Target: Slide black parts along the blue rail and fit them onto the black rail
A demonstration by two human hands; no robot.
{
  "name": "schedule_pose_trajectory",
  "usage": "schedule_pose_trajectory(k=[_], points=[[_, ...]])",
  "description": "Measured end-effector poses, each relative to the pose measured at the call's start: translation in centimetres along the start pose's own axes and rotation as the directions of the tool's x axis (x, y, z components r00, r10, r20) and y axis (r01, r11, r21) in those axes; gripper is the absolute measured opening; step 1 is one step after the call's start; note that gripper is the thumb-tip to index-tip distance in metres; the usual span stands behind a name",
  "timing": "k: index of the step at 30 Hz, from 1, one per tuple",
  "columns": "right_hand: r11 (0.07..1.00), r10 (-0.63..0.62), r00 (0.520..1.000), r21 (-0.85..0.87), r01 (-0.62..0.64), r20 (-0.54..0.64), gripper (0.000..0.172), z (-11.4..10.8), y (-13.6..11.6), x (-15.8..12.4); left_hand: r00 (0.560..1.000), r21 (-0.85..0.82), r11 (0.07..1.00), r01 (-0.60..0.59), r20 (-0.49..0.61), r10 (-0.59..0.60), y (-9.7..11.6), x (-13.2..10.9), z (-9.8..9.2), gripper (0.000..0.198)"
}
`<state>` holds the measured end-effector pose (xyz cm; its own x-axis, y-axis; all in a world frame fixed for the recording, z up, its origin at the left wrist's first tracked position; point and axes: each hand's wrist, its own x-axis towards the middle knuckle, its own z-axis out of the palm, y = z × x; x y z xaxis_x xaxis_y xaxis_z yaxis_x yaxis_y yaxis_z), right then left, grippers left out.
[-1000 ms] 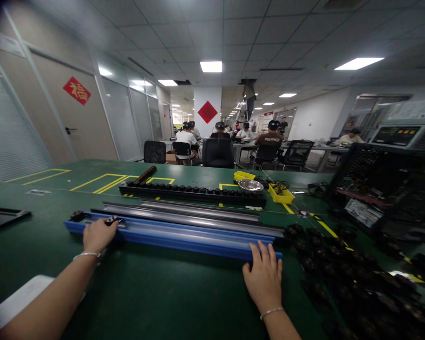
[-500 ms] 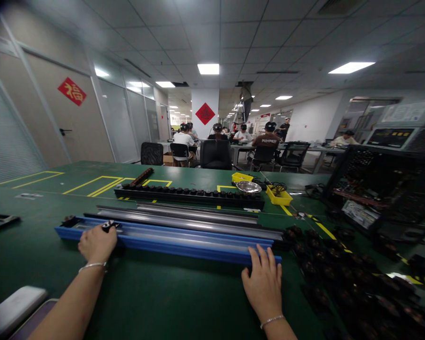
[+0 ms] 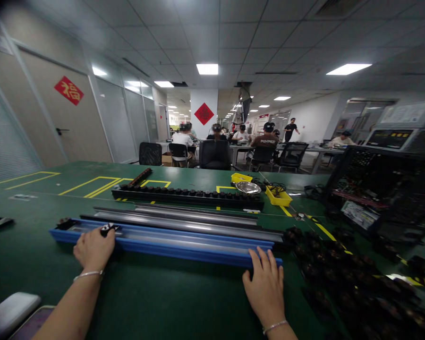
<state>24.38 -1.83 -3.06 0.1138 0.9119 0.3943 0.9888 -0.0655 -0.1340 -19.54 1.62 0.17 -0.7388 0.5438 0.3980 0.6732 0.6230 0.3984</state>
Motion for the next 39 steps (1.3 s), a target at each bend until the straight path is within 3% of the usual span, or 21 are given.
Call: schedule_pose_trajectory(k=[39], points=[[1.0, -0.007, 1.0, -0.005, 0.007, 0.011, 0.05, -0.12, 0.11, 0.15, 0.993, 0.021, 0.993, -0.115, 0.036, 0.114, 0.49, -0.24, 0.6, 0.048]])
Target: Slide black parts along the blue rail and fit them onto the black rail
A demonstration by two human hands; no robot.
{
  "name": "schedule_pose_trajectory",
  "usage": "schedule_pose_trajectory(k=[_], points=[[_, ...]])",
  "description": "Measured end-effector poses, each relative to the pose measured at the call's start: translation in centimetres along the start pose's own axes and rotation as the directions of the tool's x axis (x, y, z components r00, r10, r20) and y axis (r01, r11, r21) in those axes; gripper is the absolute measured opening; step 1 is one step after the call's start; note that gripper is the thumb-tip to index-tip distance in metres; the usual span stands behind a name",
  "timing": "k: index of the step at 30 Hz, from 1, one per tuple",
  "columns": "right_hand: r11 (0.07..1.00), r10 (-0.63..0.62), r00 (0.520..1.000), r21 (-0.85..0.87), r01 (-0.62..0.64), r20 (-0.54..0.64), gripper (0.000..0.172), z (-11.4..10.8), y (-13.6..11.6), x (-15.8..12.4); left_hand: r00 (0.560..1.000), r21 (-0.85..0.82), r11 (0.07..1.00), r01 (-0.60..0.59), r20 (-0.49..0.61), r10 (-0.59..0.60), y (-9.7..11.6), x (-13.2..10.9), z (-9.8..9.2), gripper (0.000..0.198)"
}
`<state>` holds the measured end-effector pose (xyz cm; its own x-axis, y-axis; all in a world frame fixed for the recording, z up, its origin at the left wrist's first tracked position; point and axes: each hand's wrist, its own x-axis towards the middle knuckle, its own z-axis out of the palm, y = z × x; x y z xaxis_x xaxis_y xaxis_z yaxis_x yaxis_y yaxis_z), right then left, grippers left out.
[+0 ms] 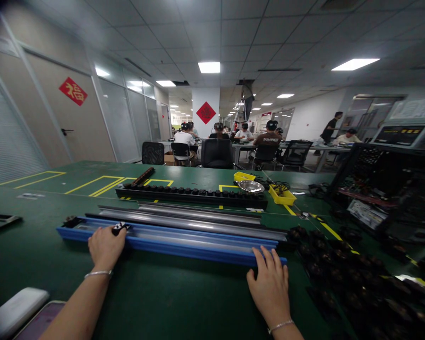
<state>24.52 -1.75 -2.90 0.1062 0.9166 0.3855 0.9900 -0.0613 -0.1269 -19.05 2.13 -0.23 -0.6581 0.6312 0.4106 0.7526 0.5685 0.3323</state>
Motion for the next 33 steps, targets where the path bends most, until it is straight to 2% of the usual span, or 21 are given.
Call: schedule_pose_trajectory(k=[6, 33], points=[[1.0, 0.0, 1.0, -0.008, 0.0, 0.002, 0.049, -0.08, -0.08, 0.02, 1.0, 0.02, 1.0, -0.016, 0.026, 0.016, 0.07, 0.09, -0.14, 0.047], [0.999, -0.045, 0.997, 0.004, 0.046, -0.061, 0.048, 0.77, 0.57, 0.1, 0.997, 0.015, 0.998, -0.062, -0.035, 0.062, 0.73, -0.41, -0.71, 0.037]])
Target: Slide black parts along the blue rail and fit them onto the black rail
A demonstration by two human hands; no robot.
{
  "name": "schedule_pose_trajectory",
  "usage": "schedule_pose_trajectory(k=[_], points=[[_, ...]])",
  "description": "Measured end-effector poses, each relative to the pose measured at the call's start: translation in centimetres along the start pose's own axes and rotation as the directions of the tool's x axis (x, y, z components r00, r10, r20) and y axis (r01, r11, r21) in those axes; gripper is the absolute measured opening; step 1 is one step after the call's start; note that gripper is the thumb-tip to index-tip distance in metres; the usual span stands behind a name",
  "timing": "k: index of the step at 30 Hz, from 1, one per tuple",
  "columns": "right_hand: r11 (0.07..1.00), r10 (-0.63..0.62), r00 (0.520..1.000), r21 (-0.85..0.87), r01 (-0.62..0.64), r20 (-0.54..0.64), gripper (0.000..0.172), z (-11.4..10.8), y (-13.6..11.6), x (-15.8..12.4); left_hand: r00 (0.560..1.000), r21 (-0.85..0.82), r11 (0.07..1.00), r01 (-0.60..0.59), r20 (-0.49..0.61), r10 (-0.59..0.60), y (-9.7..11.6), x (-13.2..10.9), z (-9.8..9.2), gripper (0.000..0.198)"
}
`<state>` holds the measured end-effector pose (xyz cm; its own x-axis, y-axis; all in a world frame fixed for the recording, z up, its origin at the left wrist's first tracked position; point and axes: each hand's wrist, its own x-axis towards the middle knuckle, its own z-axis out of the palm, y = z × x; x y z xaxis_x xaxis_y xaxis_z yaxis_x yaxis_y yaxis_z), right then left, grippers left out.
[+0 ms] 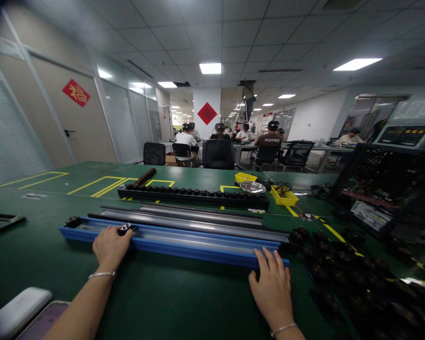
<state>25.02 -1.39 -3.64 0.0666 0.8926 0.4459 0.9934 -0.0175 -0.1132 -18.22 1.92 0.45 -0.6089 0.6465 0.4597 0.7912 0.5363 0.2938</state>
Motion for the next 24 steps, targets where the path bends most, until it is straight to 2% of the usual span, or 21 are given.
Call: schedule_pose_trajectory(k=[16, 24], points=[[0.999, -0.043, 0.998, -0.018, 0.042, -0.047, 0.048, 0.29, 0.14, 0.05, 1.0, -0.06, 0.998, 0.016, 0.001, -0.016, 0.23, -0.18, 0.16, 0.034], [0.999, -0.032, 0.999, -0.003, 0.032, -0.026, 0.05, 0.35, 0.29, 0.03, 1.0, -0.072, 0.997, -0.01, 0.01, 0.011, 0.55, -0.51, 0.28, 0.036]])
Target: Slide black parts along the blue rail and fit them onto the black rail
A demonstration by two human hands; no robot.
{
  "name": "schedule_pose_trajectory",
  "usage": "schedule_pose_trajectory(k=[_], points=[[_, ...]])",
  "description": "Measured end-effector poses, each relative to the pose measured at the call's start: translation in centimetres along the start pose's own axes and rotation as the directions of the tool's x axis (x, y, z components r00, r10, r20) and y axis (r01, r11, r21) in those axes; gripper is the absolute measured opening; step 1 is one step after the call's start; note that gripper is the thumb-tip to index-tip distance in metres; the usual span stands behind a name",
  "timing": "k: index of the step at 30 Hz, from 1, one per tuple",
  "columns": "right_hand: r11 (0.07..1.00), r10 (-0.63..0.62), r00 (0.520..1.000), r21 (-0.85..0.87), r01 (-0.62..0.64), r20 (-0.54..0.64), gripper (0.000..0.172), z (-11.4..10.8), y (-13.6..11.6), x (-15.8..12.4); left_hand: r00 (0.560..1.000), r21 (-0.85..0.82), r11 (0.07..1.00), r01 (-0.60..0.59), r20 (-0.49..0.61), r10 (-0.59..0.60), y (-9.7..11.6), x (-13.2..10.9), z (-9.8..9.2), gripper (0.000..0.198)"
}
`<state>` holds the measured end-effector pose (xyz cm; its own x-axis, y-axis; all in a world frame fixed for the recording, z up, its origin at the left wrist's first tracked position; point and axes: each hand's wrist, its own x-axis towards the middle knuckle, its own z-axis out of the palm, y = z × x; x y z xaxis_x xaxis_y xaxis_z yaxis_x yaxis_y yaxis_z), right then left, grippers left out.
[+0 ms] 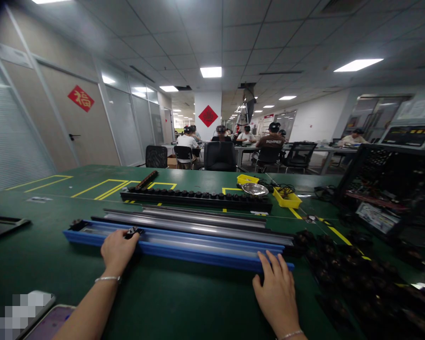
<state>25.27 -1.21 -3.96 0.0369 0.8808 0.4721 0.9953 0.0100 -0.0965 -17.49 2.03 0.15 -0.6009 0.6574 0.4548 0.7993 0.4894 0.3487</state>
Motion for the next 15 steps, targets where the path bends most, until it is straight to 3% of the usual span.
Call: schedule_pose_trajectory(k=[15], points=[[1.0, -0.023, 0.999, 0.018, 0.023, -0.033, 0.049, 0.09, -0.05, 0.08, 0.999, 0.0, 1.0, -0.028, 0.046, 0.028, 0.66, -0.08, -0.46, 0.032]])
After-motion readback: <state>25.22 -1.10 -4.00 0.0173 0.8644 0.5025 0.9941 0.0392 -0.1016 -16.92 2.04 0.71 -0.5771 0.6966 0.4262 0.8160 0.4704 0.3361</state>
